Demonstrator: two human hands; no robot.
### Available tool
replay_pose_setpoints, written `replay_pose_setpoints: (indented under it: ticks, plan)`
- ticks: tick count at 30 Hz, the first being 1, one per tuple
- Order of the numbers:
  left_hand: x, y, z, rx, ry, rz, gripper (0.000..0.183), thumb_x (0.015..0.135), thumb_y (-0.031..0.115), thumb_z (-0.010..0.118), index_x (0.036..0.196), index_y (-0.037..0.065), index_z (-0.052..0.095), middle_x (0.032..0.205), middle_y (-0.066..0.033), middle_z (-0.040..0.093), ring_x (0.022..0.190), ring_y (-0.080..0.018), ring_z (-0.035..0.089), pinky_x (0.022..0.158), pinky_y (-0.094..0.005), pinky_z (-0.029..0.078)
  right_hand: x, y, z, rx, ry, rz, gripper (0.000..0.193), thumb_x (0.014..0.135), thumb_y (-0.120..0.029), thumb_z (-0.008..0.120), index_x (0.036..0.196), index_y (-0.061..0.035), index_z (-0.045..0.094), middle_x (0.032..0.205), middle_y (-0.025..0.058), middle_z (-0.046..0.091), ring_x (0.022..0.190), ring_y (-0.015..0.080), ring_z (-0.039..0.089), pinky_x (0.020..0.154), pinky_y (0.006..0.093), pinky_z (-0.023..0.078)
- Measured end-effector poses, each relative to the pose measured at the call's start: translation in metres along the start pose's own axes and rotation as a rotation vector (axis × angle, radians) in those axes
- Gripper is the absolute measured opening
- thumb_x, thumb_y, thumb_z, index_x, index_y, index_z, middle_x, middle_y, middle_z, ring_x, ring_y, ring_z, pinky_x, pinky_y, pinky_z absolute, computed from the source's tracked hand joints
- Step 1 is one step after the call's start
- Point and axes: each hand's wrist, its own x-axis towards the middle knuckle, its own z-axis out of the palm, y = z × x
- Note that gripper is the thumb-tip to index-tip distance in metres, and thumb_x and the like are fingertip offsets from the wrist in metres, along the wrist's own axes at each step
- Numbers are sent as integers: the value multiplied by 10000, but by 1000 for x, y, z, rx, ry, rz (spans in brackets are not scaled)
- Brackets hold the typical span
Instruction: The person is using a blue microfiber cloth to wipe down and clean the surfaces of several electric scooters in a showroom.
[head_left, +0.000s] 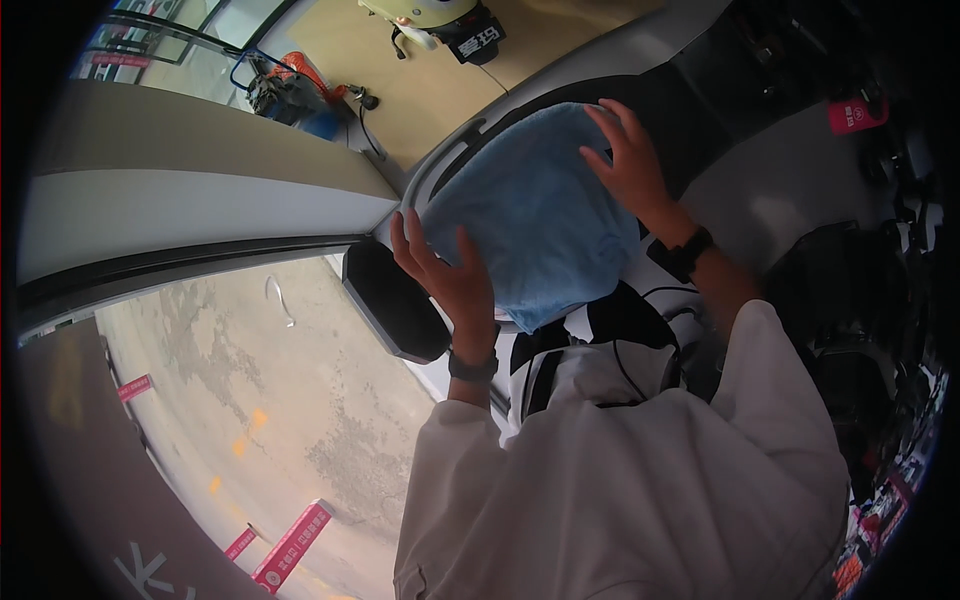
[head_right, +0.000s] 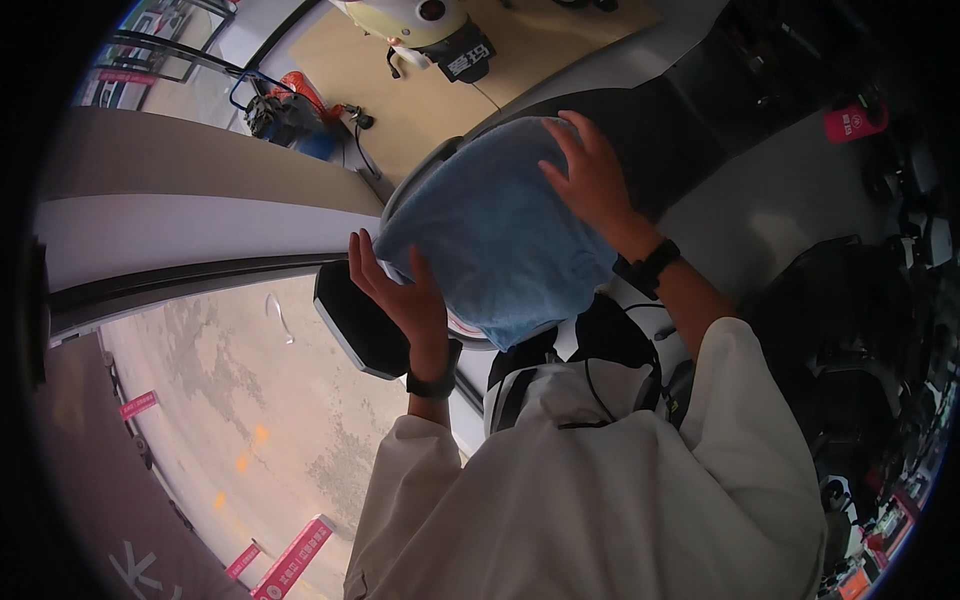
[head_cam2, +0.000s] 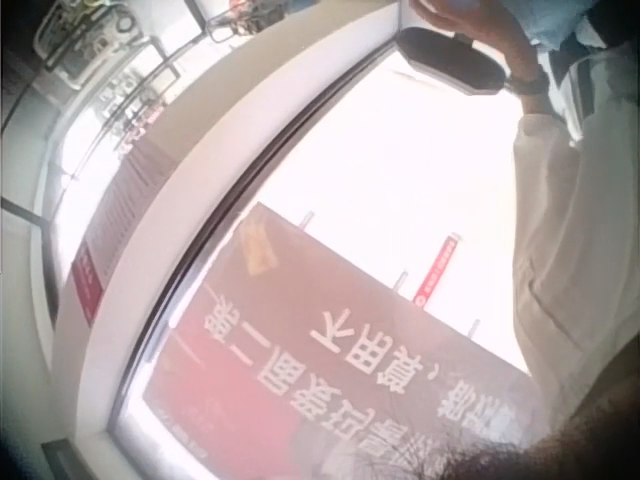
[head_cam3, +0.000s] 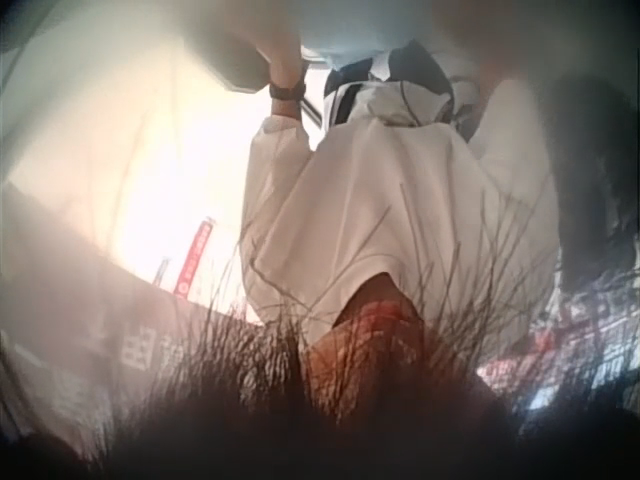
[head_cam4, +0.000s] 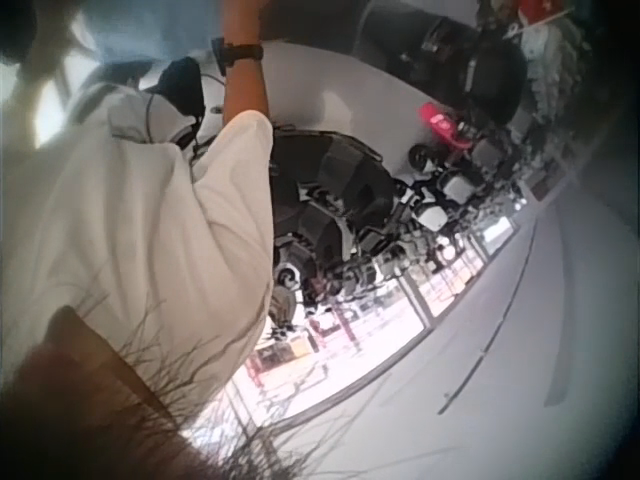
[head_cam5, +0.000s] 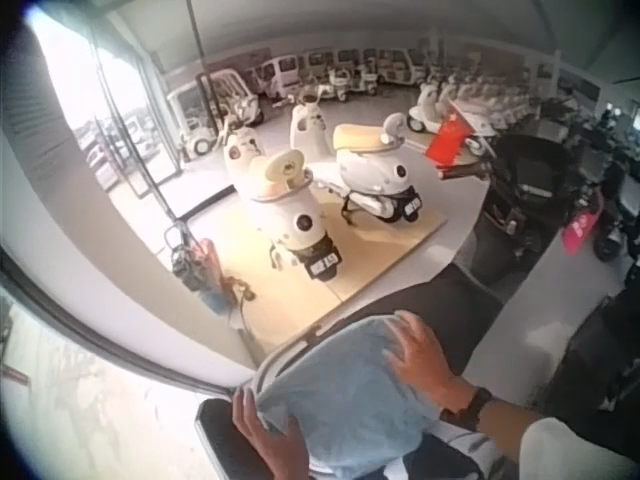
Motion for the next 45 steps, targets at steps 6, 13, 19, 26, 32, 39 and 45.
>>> replay_pose_setpoints:
  ticks: [6, 13, 19, 26, 32, 39, 45]
  plan:
    - [-58, -44, 34, 534, -590, -61, 702, 797, 224, 720, 1384, 25, 390, 1447, -249, 317, 1340, -423, 310, 1084, -513, 294, -25, 43, 78, 30, -255, 35, 674, 812, -408, 691, 1313, -9, 481, 1340, 169, 444, 1233, 362, 436, 1024, 462, 368]
    - [-103, -62, 59, 696, -389, -65, 426, 837, 231, 654, 1205, 26, 590, 1179, -212, 548, 1094, -369, 504, 924, -460, 410, -40, 40, 102, 162, -275, 11, 530, 788, -368, 718, 1164, -29, 562, 1080, 117, 524, 1008, 275, 518, 872, 397, 438]
    - [-106, -51, 83, 824, -347, -279, 234, 865, 125, 603, 1087, 66, 648, 934, -142, 551, 909, -336, 555, 784, -444, 457, -25, 40, 113, 345, -239, -124, 266, 822, -221, 678, 1013, -56, 593, 926, 73, 547, 859, 244, 569, 773, 366, 465]
    - [-112, -23, 130, 674, -391, -197, 197, 859, 66, 586, 1048, 81, 640, 878, -130, 519, 857, -335, 554, 723, -436, 460, -14, 100, 116, 258, -198, -376, 80, 801, -140, 596, 826, -89, 540, 849, 53, 532, 765, 200, 588, 620, 324, 509]
    - [-115, 16, 224, 535, -664, 81, 303, 815, 136, 634, 1108, 68, 602, 906, -107, 510, 832, -295, 526, 716, -399, 445, 3, 221, 68, 9, -185, -276, 61, 815, -82, 607, 823, -79, 546, 823, 50, 524, 758, 218, 611, 612, 332, 539]
    - [-131, 44, 244, 515, -728, 127, 369, 764, 240, 694, 1084, 86, 592, 911, -73, 517, 861, -248, 522, 733, -358, 420, -61, 229, 19, -19, -265, -36, 155, 773, -84, 670, 887, -76, 566, 842, 70, 553, 750, 269, 625, 615, 355, 530]
    - [-130, 27, 164, 618, -764, 74, 174, 786, 100, 612, 948, 76, 554, 826, -99, 478, 795, -276, 539, 664, -375, 454, -93, 123, 63, 266, -455, -199, 99, 782, -74, 604, 867, -53, 557, 862, 112, 591, 699, 281, 633, 601, 362, 538]
